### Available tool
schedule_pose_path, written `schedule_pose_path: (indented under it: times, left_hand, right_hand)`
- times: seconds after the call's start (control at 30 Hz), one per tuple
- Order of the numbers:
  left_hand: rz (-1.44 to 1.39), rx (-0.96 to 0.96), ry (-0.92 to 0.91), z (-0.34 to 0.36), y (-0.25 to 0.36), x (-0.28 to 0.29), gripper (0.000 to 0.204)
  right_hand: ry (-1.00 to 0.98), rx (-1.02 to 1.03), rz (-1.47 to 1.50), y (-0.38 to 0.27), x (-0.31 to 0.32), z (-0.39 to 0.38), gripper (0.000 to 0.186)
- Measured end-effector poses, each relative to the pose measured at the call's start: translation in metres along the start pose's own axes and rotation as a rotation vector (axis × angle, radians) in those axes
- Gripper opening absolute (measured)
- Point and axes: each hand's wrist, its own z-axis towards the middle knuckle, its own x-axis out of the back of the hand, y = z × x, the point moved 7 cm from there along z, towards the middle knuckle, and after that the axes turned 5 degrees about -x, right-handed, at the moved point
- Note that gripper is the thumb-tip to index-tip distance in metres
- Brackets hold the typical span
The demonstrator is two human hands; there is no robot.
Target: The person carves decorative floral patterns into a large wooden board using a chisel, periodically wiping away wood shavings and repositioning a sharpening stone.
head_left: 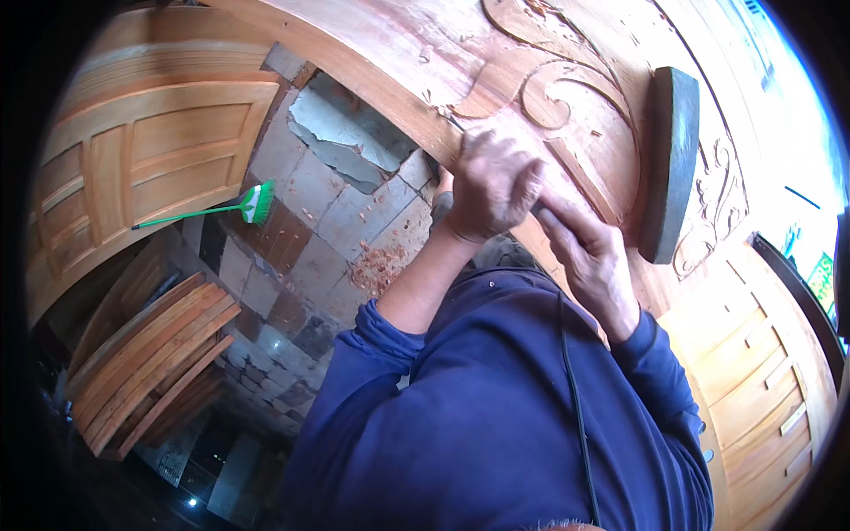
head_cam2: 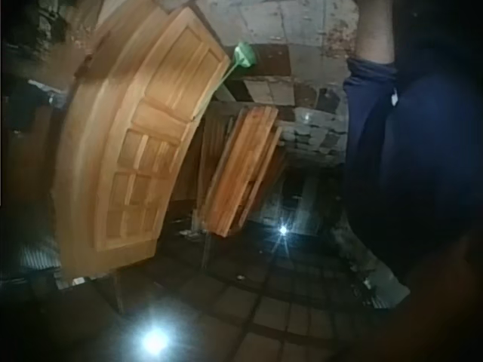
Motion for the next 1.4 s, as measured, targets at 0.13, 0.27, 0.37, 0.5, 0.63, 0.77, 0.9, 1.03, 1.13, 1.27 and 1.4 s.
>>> schedule_pose_path:
  times: [0.13,0.27,0.37,0.5,0.63,0.77,0.9,1.03,1.13,1.27,1.4]
  left_hand:
    - [0.03,-0.167,-0.003,-0.006,0.021,-0.006,0.033]
    - [0.018,-0.006,-0.025,0.0,-0.001,0.001,0.03]
    - [0.017,-0.173,-0.007,-0.001,0.017,-0.003,0.029]
    - [-0.057,0.0,-0.06,0.0,0.001,0.003,0.027]
    - [-0.039,-0.126,-0.073,-0.002,0.015,-0.002,0.025]
    - [-0.07,-0.099,0.009,0.004,0.009,0.003,0.023]
    - [-0.073,-0.128,0.002,0.003,0.01,0.001,0.023]
    - [-0.018,-0.056,0.022,0.002,0.003,0.002,0.022]
    - [-0.021,-0.053,-0.025,-0.001,0.004,0.001,0.022]
    - [0.047,0.053,-0.102,0.0,-0.002,0.004,0.022]
    - [-0.015,-0.068,0.041,0.0,0.008,0.001,0.025]
  right_hand:
    - [0.04,-0.024,-0.071,0.006,0.012,-0.02,0.03]
    - [0.015,-0.002,-0.018,-0.006,0.0,0.0,0.029]
    - [0.03,-0.025,-0.06,0.0,0.01,-0.012,0.03]
    - [0.02,-0.061,-0.041,-0.007,0.004,-0.005,0.031]
    - [0.015,-0.121,-0.047,-0.005,0.009,-0.015,0.032]
    - [0.013,-0.188,-0.006,-0.004,0.008,-0.017,0.034]
    - [0.013,-0.142,-0.079,-0.005,0.01,-0.016,0.034]
    - [0.017,-0.176,-0.005,0.004,0.001,-0.007,0.033]
    - [0.028,-0.142,-0.013,0.005,0.006,-0.013,0.033]
    - [0.025,-0.071,-0.054,0.012,0.004,-0.001,0.033]
    - [0.036,-0.022,-0.084,0.021,0.004,-0.006,0.032]
